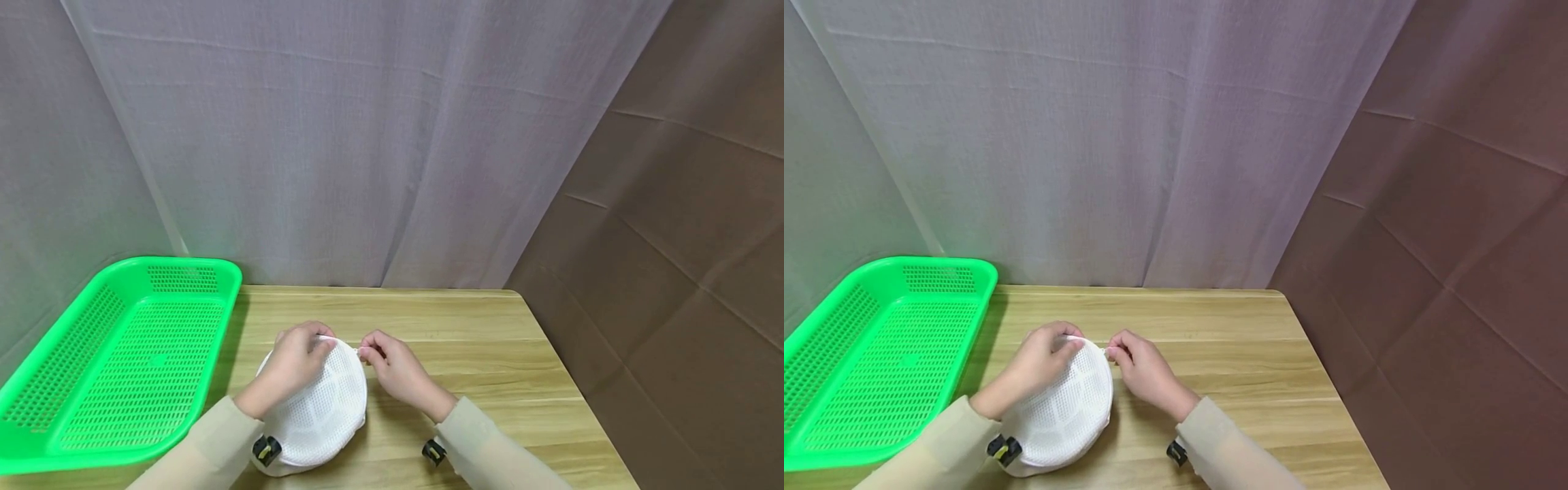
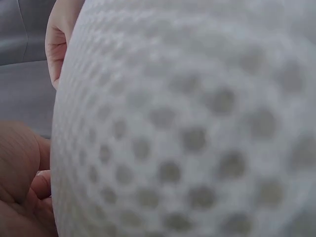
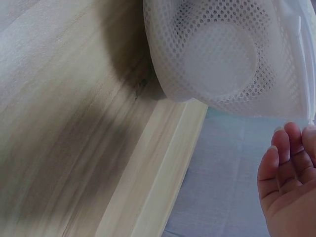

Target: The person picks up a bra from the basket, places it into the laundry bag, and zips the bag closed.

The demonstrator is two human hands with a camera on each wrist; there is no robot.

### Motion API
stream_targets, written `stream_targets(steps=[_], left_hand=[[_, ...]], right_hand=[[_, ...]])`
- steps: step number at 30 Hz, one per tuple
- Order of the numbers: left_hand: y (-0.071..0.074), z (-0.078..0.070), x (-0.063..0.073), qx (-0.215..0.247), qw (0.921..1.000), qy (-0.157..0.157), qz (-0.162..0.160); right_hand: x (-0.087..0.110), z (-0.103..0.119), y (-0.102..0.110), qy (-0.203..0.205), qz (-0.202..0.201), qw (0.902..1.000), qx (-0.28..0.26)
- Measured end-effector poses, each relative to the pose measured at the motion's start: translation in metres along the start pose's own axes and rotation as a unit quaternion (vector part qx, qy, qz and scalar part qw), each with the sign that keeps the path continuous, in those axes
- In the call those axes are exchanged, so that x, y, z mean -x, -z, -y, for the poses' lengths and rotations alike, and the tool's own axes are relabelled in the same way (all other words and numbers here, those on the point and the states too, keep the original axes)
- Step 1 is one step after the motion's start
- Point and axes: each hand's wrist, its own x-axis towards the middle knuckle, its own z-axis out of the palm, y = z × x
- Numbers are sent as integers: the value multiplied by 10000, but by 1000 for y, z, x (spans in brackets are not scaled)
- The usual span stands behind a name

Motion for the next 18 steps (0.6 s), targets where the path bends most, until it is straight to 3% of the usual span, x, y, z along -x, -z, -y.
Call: stream_targets(steps=[9,18], left_hand=[[3,6,-2,356,9993,55,-68],[3,2,-1,135,9998,-138,49]], right_hand=[[1,-1,3,-48,14,10000,38],[0,-3,2,-23,-42,10000,1]])
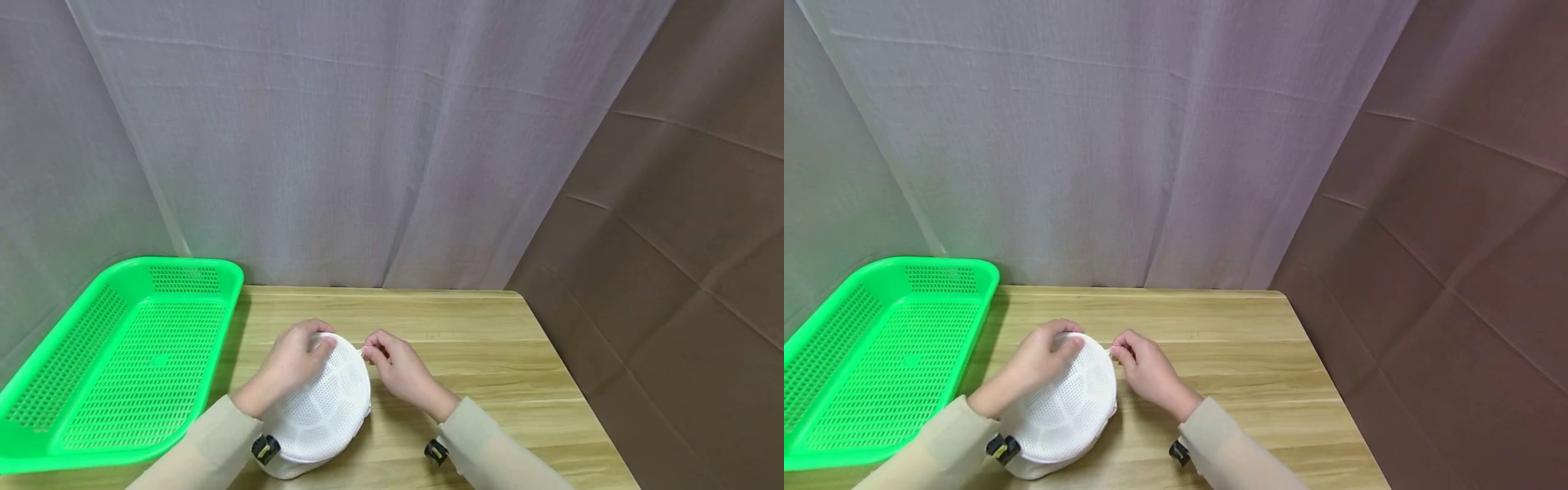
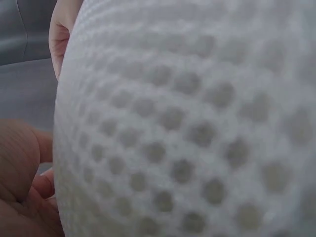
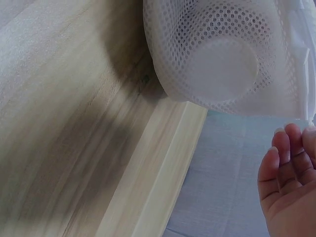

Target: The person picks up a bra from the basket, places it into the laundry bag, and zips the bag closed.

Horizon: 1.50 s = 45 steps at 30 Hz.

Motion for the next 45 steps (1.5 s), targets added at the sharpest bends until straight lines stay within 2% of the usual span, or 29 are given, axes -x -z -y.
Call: stream_targets(steps=[6,10,19,28,34,37,43,45], left_hand=[[-6,-5,2,-431,9976,-538,120],[-8,-7,4,-537,9961,-687,154],[-9,-5,4,-503,9980,-376,-18],[-4,1,3,-328,9994,-9,-135],[-3,5,2,-229,9996,90,-119],[-3,3,2,-312,9995,-45,-71],[-5,-4,3,-553,9962,-618,257],[-7,-4,2,-611,9954,-672,297]], right_hand=[[0,0,-1,57,-17,10000,-5],[0,0,-3,61,-29,10000,-34],[0,-1,-6,32,28,9999,-94],[1,1,-5,-56,61,10000,-10],[2,-1,-6,-7,69,10000,20],[2,-2,-7,56,21,10000,22],[0,-3,-7,144,-55,9999,35],[0,-3,-7,151,-52,9999,20]])
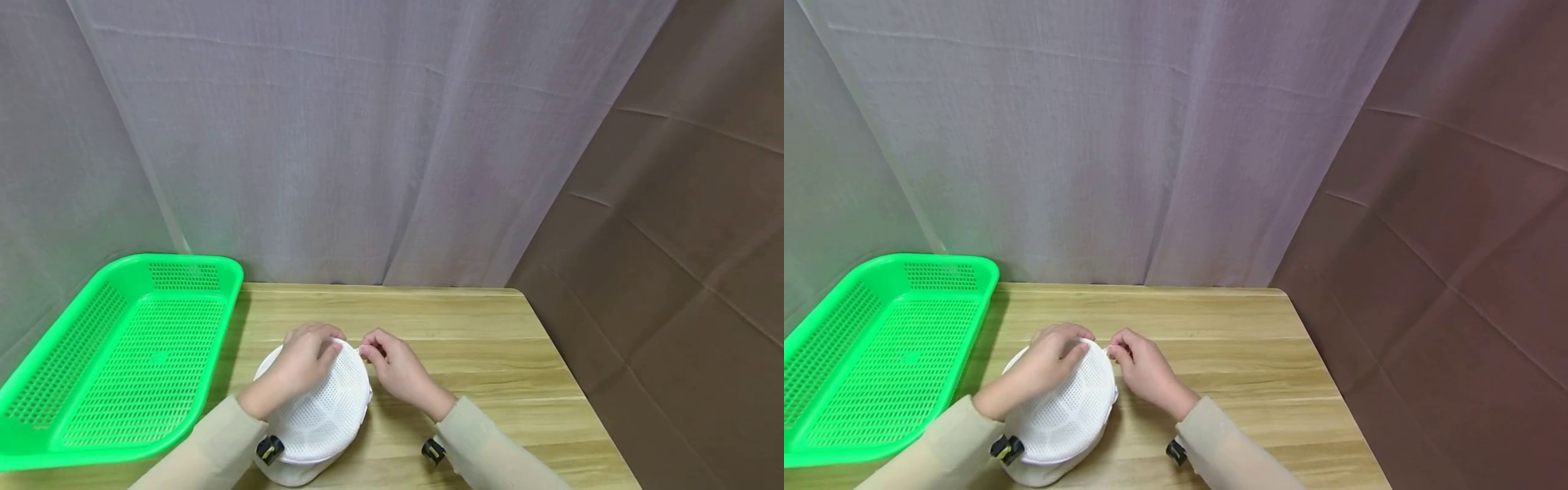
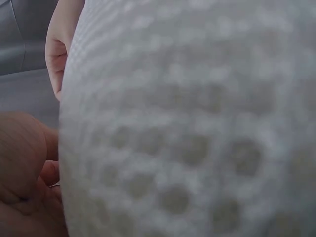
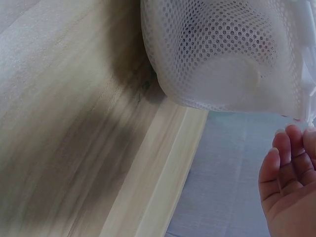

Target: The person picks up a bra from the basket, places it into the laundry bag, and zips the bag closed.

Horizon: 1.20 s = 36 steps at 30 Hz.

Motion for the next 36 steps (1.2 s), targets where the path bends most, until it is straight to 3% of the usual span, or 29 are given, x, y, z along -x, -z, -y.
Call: stream_targets(steps=[11,16,23,29,36], left_hand=[[0,3,0,132,9993,274,-210],[1,4,1,208,9989,381,-156],[4,12,0,304,9966,733,-207],[4,11,-1,339,9973,600,-264],[0,3,0,213,9989,403,-84]], right_hand=[[0,3,1,-36,53,9999,-82],[-1,3,0,-8,45,10000,-45],[1,3,2,-152,105,9998,116],[1,3,3,-152,85,9998,98],[-1,3,2,-42,-27,10000,4]])
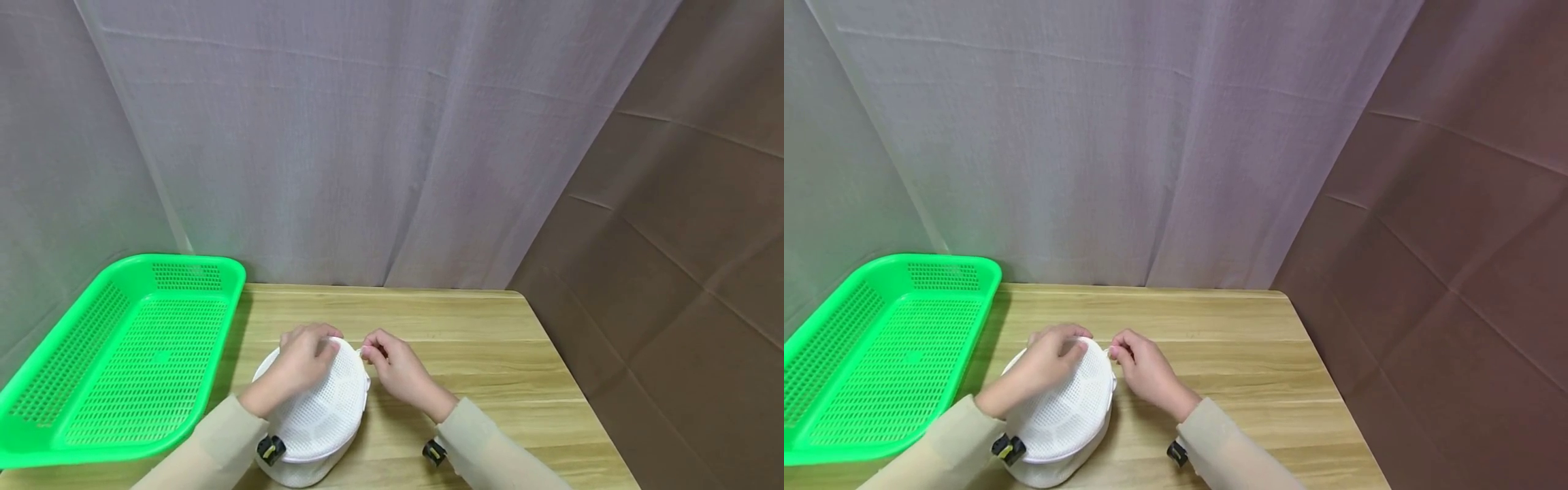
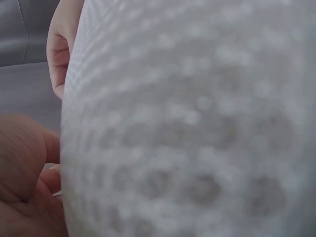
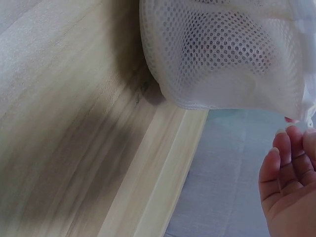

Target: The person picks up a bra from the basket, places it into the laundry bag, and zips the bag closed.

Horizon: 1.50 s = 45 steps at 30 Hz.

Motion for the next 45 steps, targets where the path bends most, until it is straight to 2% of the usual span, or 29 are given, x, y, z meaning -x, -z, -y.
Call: stream_targets(steps=[5,14,29,33,42,45], left_hand=[[-2,-1,2,-116,9999,-109,63],[-3,2,2,-73,9998,-93,-166],[4,9,-1,308,9976,530,-314],[4,8,-1,359,9982,382,-276],[1,-2,1,126,9991,-401,32],[0,0,1,20,9989,-477,-7]], right_hand=[[1,0,-1,-56,69,9998,-178],[1,0,-3,-45,241,9996,-162],[3,-1,-5,31,193,9998,-57],[2,-1,-5,-10,166,9998,-67],[1,-1,-6,6,111,9999,-98],[1,-1,-7,2,115,9999,-116]])
